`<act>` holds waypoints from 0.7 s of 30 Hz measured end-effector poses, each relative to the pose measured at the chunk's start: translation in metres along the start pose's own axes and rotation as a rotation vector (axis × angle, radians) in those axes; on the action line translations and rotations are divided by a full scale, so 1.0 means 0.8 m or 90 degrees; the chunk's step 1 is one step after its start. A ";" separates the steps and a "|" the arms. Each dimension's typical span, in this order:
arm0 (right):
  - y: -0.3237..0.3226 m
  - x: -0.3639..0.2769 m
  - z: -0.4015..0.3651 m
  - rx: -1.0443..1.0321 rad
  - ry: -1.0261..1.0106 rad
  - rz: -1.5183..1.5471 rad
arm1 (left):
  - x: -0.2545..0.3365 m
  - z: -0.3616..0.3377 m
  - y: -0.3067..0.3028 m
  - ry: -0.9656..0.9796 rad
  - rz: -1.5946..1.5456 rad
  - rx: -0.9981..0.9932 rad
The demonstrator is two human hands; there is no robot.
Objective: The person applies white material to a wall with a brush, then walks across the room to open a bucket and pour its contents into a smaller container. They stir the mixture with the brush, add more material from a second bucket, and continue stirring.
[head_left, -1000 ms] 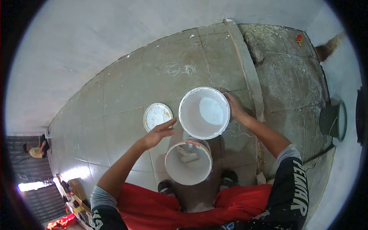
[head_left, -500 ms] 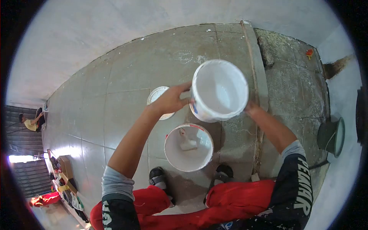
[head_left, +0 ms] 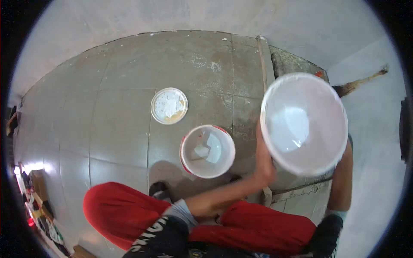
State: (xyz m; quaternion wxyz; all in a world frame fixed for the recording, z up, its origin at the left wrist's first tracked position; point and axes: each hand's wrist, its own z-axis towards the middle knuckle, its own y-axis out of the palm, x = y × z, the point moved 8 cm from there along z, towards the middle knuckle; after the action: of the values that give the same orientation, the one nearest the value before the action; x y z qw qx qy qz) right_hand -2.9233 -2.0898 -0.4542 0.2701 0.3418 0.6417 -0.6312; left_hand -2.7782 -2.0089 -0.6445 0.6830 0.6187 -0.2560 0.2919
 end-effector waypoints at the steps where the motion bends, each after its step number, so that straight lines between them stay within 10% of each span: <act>1: -0.001 -0.009 -0.019 0.019 0.020 -0.026 | -0.047 -0.056 -0.013 -0.018 -0.036 -0.014; 5: 0.011 -0.031 -0.085 0.065 0.101 -0.124 | -0.205 -0.251 0.016 -0.606 -0.358 -0.001; 10: 0.043 -0.066 -0.139 0.130 0.296 -0.172 | -0.192 -0.303 0.021 -0.625 -0.352 -0.017; 21: 0.099 -0.110 -0.122 0.000 0.137 -0.535 | -0.136 -0.227 -0.005 -0.418 -0.080 -0.034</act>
State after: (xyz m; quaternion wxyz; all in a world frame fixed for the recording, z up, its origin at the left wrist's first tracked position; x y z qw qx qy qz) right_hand -2.7988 -2.0037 -0.4293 -0.0788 0.1148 0.7495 -0.6472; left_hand -2.8535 -1.8372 -0.7438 0.5968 0.6761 -0.4312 0.0277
